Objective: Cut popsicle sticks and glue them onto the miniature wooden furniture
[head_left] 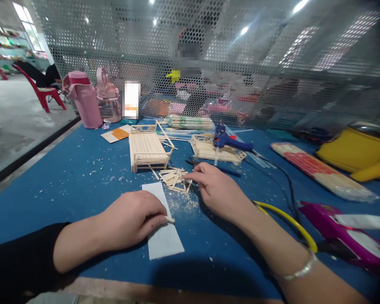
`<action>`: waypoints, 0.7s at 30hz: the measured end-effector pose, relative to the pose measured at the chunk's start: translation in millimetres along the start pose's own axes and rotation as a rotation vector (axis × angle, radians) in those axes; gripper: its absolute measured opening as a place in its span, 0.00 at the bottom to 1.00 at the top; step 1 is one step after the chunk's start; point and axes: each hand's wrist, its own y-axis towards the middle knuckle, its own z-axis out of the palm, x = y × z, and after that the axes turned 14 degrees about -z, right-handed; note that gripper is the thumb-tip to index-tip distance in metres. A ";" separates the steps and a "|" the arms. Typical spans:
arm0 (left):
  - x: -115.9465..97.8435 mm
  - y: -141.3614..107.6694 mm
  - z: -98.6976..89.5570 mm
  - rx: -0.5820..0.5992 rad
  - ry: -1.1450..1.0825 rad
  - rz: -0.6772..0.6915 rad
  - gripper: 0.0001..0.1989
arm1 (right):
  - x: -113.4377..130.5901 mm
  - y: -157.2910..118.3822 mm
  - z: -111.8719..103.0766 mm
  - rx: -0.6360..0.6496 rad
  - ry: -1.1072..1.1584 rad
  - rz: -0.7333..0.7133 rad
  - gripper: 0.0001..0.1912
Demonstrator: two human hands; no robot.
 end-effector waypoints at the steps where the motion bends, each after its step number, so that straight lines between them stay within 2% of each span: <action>1: -0.3 0.2 -0.1 0.000 0.001 -0.001 0.13 | 0.2 -0.1 0.6 0.007 0.000 -0.021 0.27; 4: -1.0 0.1 -0.3 0.000 0.004 -0.007 0.13 | 1.2 -0.5 2.1 0.076 -0.009 -0.075 0.27; 8: -1.7 -0.4 -0.2 0.006 0.010 -0.007 0.13 | -3.1 -1.7 -4.8 0.107 -0.024 -0.028 0.23; 13: -1.8 -0.1 -0.6 0.017 0.016 -0.004 0.13 | -11.4 1.1 -11.1 0.018 -0.049 0.039 0.22; 16: -1.7 0.2 -0.5 0.016 0.012 -0.008 0.13 | -11.8 3.6 -3.6 0.016 -0.053 -0.051 0.27; 19: -2.0 0.2 -0.7 0.010 0.005 -0.014 0.13 | -13.6 0.9 0.8 0.101 -0.052 -0.142 0.34; 21: -2.3 -0.4 -1.0 0.016 0.009 -0.013 0.13 | -16.4 -3.6 -2.3 0.147 -0.051 -0.149 0.34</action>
